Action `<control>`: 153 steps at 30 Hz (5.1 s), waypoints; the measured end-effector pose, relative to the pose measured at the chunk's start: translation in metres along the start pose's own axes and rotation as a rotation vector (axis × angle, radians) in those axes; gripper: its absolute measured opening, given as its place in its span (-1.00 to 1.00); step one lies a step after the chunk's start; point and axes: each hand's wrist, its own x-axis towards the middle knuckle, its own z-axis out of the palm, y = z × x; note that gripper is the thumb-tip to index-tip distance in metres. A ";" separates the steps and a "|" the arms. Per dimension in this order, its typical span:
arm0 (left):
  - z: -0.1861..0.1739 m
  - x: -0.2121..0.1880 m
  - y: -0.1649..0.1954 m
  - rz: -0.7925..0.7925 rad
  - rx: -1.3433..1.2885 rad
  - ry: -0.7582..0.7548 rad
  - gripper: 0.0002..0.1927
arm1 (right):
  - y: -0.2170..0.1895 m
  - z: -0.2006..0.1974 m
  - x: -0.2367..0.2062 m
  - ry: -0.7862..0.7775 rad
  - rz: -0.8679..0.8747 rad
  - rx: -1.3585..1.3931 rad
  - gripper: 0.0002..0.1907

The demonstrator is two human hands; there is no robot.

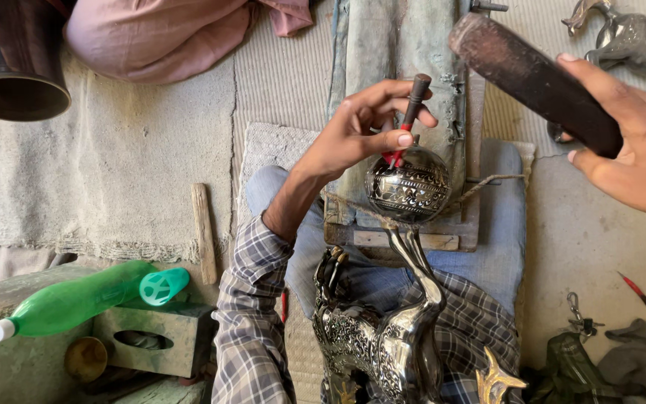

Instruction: The person uses a hammer and a small metal punch to engrave a decorative pattern onto a spherical metal object. They repeatedly position the punch and strike it with the hammer to create indentations in the metal surface.

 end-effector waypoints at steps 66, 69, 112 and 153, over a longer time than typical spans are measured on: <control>-0.009 -0.007 -0.027 -0.014 -0.186 -0.121 -0.50 | -0.033 -0.033 0.033 -0.206 -0.101 -0.283 0.04; -0.009 -0.007 -0.027 0.033 -0.156 -0.127 -0.52 | -0.034 -0.033 0.032 -0.035 -0.145 0.119 0.07; 0.032 -0.036 0.006 0.198 0.149 0.024 -0.53 | -0.025 -0.002 -0.007 0.143 -0.201 -0.028 -0.08; 0.018 -0.037 -0.024 0.370 0.116 -0.252 -0.87 | -0.052 -0.032 -0.020 0.038 -0.507 -0.171 -0.07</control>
